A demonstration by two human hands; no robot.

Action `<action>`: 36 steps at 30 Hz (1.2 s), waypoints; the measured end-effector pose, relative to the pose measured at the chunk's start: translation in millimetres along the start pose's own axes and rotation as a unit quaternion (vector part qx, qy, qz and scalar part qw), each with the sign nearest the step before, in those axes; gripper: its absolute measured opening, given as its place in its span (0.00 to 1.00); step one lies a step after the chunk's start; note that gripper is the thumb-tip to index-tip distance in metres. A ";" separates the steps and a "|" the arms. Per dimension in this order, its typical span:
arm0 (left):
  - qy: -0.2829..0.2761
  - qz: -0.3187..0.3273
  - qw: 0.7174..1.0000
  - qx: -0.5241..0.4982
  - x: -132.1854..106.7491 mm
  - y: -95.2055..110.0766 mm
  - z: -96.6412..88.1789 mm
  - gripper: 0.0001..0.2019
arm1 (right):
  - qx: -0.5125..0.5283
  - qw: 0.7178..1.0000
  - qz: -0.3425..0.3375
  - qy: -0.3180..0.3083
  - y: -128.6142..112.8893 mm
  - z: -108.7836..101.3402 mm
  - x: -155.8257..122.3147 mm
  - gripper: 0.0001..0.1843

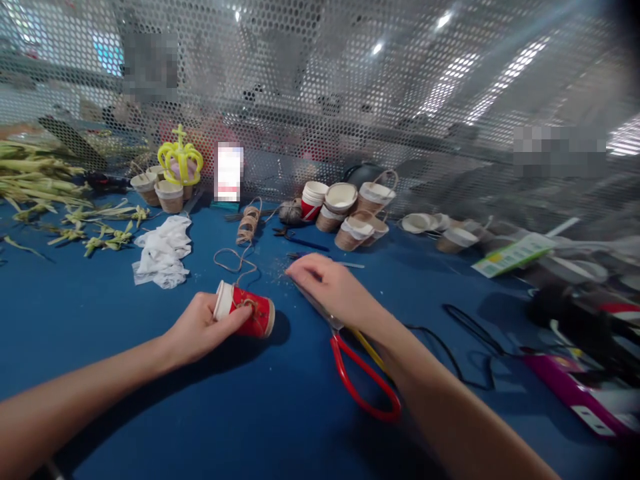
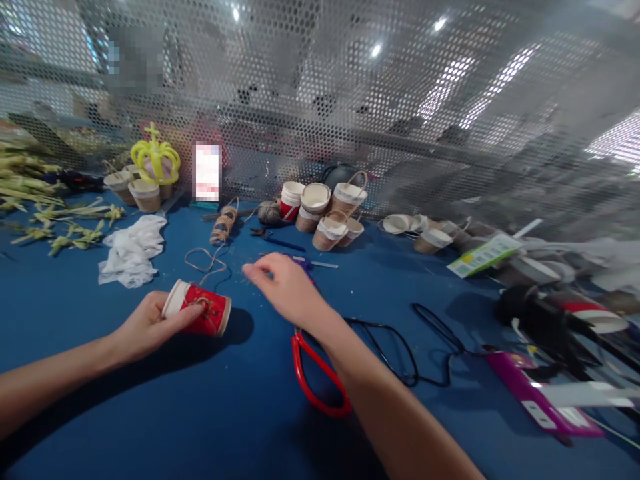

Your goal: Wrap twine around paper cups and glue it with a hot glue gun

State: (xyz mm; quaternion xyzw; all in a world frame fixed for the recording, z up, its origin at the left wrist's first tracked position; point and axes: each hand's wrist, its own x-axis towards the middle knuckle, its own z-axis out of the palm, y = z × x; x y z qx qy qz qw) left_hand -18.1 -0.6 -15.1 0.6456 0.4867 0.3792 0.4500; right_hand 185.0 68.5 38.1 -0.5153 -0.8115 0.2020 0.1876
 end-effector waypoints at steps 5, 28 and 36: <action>-0.057 0.145 0.979 0.133 -5.6 -0.8 0.4 0.17 | 0.111 0.967 -0.130 -0.187 -37.1 20.4 -7.6 0.26; -0.071 -0.065 0.992 -0.075 -3.0 9.3 -1.0 0.17 | 0.378 0.926 0.012 -0.006 -41.1 18.5 -16.4 0.02; -0.025 -0.162 0.963 -0.213 -0.6 13.8 -2.3 0.14 | 0.388 0.919 0.031 0.060 -33.1 3.7 -13.8 0.03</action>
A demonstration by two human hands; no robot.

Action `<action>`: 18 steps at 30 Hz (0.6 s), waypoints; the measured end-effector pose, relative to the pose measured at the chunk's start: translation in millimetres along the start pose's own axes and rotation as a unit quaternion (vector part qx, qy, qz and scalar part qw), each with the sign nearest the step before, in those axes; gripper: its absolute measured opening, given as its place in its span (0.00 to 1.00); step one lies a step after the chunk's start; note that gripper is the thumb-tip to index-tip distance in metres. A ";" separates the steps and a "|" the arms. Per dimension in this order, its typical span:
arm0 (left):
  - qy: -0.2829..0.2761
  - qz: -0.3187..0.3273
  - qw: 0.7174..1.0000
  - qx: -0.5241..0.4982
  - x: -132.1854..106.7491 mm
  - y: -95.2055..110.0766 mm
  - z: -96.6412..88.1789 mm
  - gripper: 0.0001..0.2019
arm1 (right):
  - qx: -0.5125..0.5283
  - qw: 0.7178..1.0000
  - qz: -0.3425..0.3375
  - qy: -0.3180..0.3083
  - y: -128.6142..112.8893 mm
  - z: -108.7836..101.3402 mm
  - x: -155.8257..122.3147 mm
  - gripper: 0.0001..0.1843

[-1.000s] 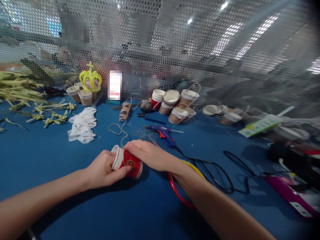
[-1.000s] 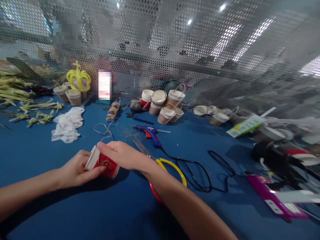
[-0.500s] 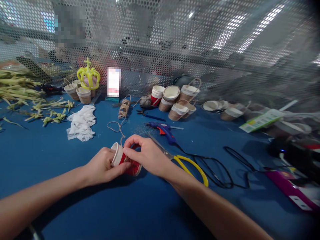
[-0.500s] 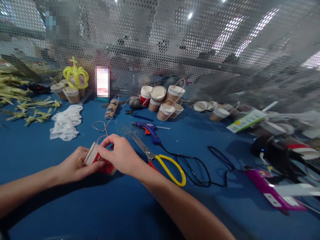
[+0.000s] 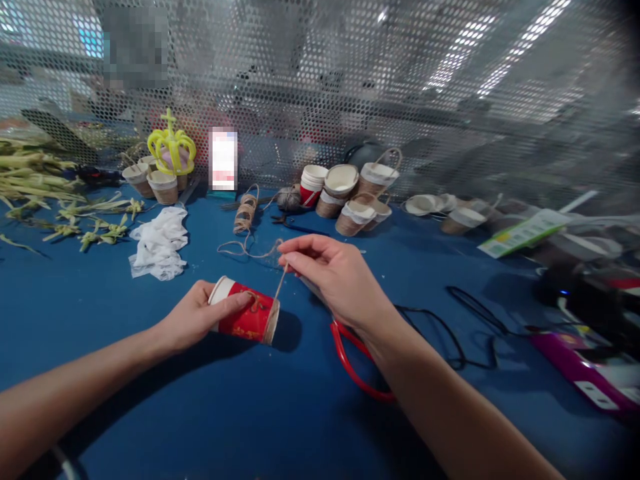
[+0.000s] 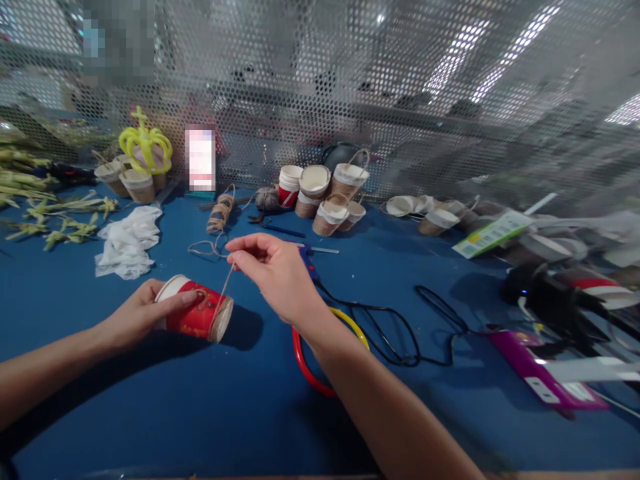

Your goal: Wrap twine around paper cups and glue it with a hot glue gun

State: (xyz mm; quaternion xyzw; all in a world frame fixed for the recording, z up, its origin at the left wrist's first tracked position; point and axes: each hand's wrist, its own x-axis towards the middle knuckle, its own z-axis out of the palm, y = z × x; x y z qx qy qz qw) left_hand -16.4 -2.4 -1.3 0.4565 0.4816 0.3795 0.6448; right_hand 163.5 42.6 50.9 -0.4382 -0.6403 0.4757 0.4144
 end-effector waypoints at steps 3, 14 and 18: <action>0.003 -0.012 1.000 -0.011 0.1 0.1 0.4 0.14 | -0.030 1.000 0.000 0.003 -0.7 -1.1 0.2 0.04; 0.003 -0.052 0.998 -0.026 0.1 1.8 -0.6 0.14 | -0.049 0.998 -0.024 0.014 -5.8 -1.5 -5.5 0.04; 0.007 -0.050 0.999 -0.019 -0.1 2.0 0.8 0.14 | -0.084 0.996 -0.016 0.008 -1.6 -0.9 -1.9 0.05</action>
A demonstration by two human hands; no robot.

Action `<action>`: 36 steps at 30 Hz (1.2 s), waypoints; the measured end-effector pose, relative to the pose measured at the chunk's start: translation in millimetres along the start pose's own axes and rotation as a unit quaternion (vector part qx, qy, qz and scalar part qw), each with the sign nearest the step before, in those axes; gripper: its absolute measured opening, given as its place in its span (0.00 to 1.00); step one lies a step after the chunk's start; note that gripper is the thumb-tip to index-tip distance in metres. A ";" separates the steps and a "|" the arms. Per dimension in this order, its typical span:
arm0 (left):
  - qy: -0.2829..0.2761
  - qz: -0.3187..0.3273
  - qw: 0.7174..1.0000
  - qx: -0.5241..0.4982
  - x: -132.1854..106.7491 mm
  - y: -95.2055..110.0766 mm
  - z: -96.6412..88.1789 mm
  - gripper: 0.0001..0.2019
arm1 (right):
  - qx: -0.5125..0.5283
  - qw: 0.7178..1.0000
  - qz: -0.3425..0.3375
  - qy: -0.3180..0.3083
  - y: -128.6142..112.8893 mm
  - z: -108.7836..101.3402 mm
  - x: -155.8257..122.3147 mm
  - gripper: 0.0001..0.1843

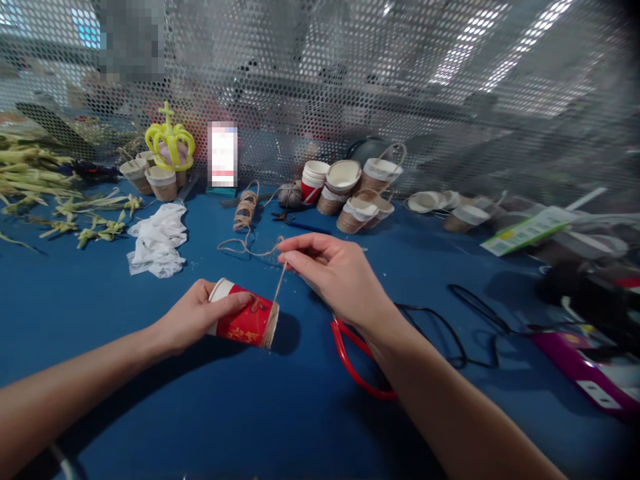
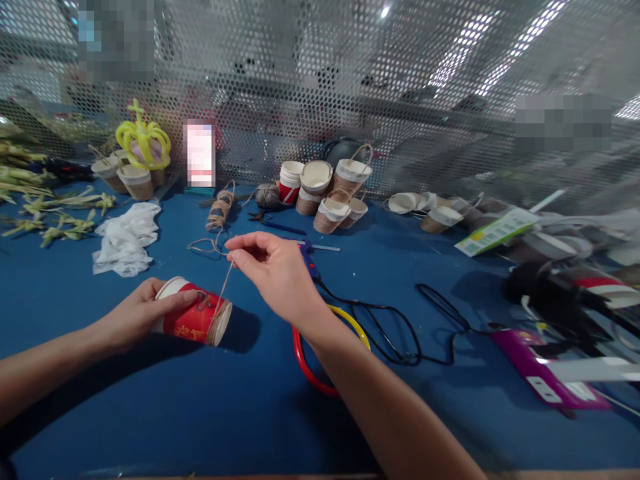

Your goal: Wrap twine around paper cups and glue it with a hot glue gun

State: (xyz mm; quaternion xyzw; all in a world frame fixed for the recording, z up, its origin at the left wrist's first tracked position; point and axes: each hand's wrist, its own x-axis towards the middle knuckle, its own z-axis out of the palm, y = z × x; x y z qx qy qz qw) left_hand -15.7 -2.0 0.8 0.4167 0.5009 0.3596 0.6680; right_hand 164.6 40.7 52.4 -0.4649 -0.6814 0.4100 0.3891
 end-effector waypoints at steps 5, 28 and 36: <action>-0.010 0.015 1.000 -0.011 -2.4 -0.9 1.6 0.14 | -0.021 1.000 0.016 -0.008 2.0 0.8 2.4 0.05; -0.004 0.282 0.938 0.203 -12.0 -5.8 -2.2 0.20 | -0.065 0.995 0.036 -0.070 9.9 5.6 3.3 0.06; 0.028 0.330 0.909 0.254 -14.1 -7.0 -3.9 0.20 | -0.074 0.991 0.058 -0.090 10.9 8.9 3.5 0.06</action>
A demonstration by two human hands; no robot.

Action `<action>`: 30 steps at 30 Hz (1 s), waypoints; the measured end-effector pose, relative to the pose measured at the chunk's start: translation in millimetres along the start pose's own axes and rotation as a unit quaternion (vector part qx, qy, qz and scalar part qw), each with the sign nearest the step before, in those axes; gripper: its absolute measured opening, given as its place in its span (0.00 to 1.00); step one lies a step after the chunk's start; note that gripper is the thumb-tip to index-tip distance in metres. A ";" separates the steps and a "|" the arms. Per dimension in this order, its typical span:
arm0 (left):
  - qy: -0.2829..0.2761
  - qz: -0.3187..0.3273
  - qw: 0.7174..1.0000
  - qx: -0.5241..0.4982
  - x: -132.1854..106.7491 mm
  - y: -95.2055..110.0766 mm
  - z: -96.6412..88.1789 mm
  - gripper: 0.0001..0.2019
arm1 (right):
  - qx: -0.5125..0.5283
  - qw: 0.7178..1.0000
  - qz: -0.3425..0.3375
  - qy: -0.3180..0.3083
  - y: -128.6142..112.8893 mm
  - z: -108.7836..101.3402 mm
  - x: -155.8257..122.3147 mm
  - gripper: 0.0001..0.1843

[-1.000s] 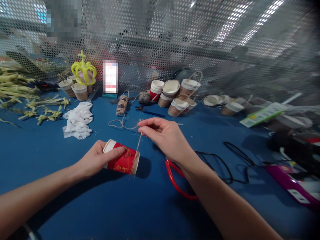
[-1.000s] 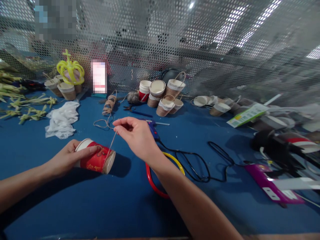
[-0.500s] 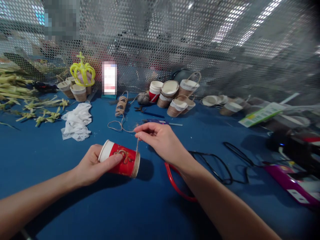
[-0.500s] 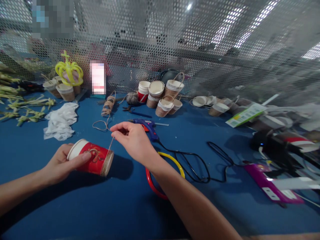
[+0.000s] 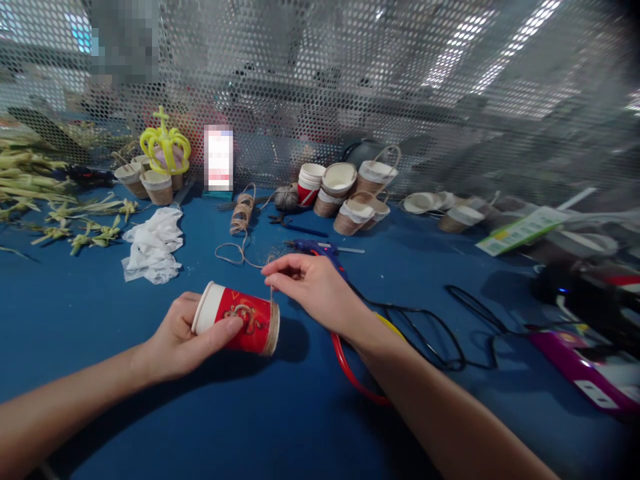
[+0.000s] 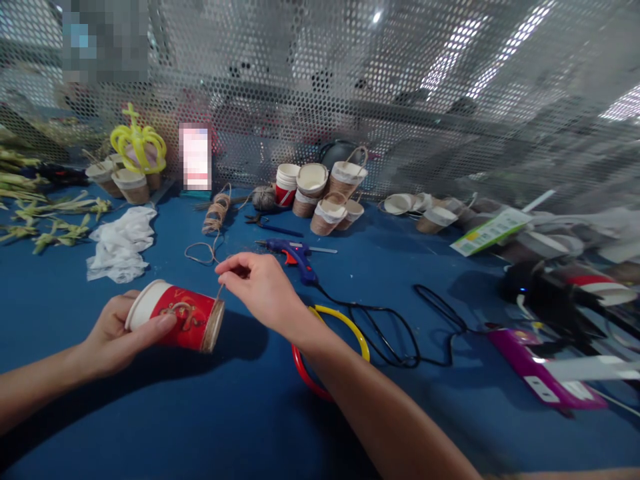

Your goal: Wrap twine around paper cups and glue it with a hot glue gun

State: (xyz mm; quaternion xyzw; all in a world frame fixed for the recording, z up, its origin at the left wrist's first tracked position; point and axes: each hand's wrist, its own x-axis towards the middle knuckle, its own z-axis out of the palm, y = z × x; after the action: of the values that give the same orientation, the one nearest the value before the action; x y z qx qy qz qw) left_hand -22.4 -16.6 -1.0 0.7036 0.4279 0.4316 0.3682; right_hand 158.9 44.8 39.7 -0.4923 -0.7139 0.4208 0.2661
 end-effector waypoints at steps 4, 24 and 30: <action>0.009 -0.009 1.000 -0.002 -1.2 -1.6 -0.8 0.19 | 0.001 1.000 0.011 -0.010 -0.2 1.6 -0.2 0.06; 0.045 -0.127 0.965 -0.226 7.3 0.3 9.1 0.20 | 0.082 0.993 0.057 -0.058 10.2 9.4 4.6 0.05; 0.068 -0.156 0.938 -0.301 8.2 -1.2 10.8 0.17 | 0.129 0.987 0.068 -0.066 10.6 10.4 4.5 0.05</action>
State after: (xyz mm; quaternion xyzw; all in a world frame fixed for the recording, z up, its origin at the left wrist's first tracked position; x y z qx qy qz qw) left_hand -10.7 -10.3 -3.5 0.4528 0.4064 0.5241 0.5960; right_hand 154.0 47.2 25.1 -0.4726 -0.6345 0.5579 0.2507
